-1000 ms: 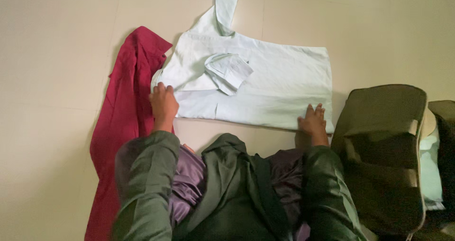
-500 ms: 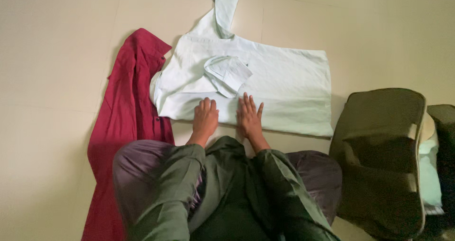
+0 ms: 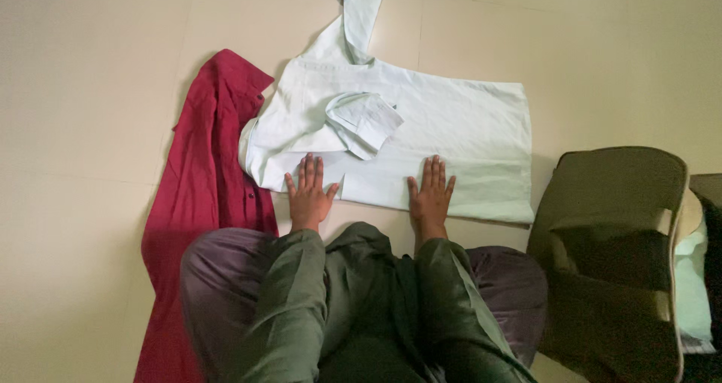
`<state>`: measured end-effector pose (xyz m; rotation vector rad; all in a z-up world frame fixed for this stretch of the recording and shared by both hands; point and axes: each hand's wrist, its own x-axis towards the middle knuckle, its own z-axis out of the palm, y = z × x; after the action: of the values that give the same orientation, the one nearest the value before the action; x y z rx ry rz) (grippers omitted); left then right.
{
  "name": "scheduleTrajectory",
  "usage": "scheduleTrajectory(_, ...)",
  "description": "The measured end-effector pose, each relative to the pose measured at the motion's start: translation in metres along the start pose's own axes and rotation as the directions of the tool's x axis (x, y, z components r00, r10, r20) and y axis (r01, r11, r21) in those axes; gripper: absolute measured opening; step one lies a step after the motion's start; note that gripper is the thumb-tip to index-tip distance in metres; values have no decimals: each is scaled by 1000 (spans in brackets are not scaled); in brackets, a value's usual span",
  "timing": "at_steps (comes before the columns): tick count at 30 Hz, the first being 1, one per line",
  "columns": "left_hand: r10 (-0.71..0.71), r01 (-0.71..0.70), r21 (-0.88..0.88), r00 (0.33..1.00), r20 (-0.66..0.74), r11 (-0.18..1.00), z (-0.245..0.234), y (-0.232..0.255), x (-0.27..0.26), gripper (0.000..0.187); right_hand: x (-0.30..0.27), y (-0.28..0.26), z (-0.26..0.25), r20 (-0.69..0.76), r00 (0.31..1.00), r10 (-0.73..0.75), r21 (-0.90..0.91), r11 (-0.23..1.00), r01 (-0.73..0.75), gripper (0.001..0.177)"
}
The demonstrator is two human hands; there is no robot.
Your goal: The person folds a light blue shirt by fastening the front buttons and smoothing the torso and sleeves while sitting on the floor.
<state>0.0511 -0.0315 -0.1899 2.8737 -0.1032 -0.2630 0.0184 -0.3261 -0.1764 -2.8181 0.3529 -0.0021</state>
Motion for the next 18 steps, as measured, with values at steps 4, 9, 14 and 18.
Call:
scheduleTrajectory(4,28,-28,31,1000,-1,999,-7,-1,-4,82,-1,3,6,-16,1000,5,-25,1000,-6,71)
scheduleTrajectory(9,-24,31,46,990,-136,998,-3,18,-6,75,0,4,9,-38,999,-7,-28,1000,6,71)
scheduleTrajectory(14,-319,285,-156,906,-280,946,-5,31,-21,86,-2,1,5,-79,997,-25,-60,998,21,70)
scheduleTrajectory(18,-424,406,-126,831,-361,905,-4,25,-18,86,-6,-7,-2,-129,991,-42,-62,998,34,69)
